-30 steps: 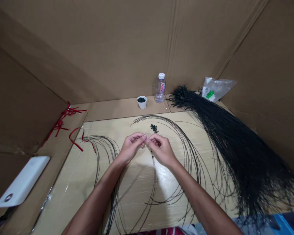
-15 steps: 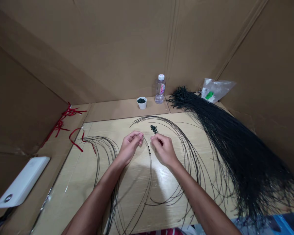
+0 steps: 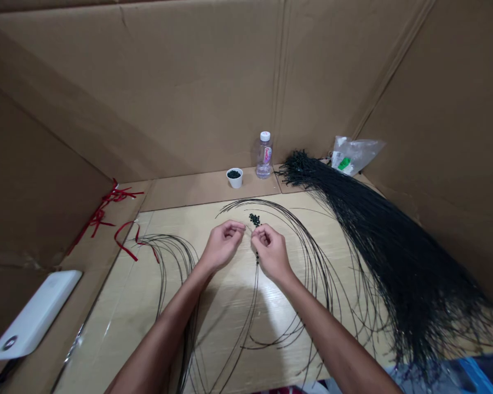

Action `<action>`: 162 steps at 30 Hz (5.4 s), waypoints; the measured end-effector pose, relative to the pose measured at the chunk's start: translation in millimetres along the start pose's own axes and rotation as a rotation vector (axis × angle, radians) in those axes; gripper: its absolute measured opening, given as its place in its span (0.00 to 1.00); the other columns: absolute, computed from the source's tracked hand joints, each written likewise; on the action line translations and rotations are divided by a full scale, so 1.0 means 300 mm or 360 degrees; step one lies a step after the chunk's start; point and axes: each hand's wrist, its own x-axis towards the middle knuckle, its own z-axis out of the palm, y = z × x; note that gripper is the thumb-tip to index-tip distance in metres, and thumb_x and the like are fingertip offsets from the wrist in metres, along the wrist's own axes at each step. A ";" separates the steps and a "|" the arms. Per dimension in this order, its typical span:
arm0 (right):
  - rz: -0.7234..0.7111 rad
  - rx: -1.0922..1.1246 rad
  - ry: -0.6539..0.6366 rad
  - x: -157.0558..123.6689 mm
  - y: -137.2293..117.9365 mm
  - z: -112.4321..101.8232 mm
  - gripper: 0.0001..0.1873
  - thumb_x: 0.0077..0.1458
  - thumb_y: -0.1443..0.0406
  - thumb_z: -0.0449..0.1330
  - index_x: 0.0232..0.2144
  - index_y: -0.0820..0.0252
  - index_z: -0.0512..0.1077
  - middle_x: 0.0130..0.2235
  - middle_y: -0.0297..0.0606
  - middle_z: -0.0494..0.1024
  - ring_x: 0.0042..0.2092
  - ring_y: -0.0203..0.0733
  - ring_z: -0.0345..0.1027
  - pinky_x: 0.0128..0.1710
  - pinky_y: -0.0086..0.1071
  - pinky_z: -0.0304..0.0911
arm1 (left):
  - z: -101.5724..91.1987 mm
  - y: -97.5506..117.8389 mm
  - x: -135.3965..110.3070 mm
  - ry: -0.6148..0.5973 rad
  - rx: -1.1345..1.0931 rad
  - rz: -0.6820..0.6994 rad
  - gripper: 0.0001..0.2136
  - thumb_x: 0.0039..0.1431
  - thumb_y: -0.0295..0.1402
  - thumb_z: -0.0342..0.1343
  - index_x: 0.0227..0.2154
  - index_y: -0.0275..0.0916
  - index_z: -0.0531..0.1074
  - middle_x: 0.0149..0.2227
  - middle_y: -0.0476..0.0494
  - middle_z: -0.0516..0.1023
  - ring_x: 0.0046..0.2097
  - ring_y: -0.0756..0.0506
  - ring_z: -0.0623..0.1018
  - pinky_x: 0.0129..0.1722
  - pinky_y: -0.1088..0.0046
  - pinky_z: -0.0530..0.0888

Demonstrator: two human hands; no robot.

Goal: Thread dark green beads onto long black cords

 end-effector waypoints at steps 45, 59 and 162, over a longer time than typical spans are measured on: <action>0.0047 0.0018 -0.0174 -0.013 0.006 0.001 0.02 0.52 0.67 0.60 0.28 0.56 0.73 0.28 0.32 0.72 0.30 0.39 0.60 0.30 0.32 0.53 | -0.026 0.016 -0.049 -0.0050 -0.0681 -0.0176 0.14 0.52 0.40 0.75 0.38 0.38 0.85 0.35 0.42 0.84 0.34 0.48 0.78 0.37 0.71 0.76; 0.0036 -0.0022 -0.0146 -0.012 0.001 0.003 0.02 0.51 0.67 0.60 0.27 0.57 0.73 0.28 0.31 0.72 0.29 0.37 0.59 0.30 0.31 0.53 | -0.028 0.006 -0.050 -0.0059 -0.0693 -0.0166 0.15 0.52 0.40 0.76 0.39 0.37 0.85 0.35 0.42 0.84 0.34 0.48 0.79 0.37 0.73 0.75; 0.0070 0.0049 -0.0375 -0.006 -0.021 -0.012 0.13 0.60 0.55 0.65 0.30 0.57 0.74 0.26 0.31 0.69 0.28 0.38 0.59 0.29 0.32 0.55 | -0.027 -0.010 -0.052 -0.0014 -0.0712 -0.0143 0.17 0.51 0.34 0.76 0.44 0.39 0.83 0.34 0.46 0.83 0.38 0.47 0.80 0.43 0.72 0.75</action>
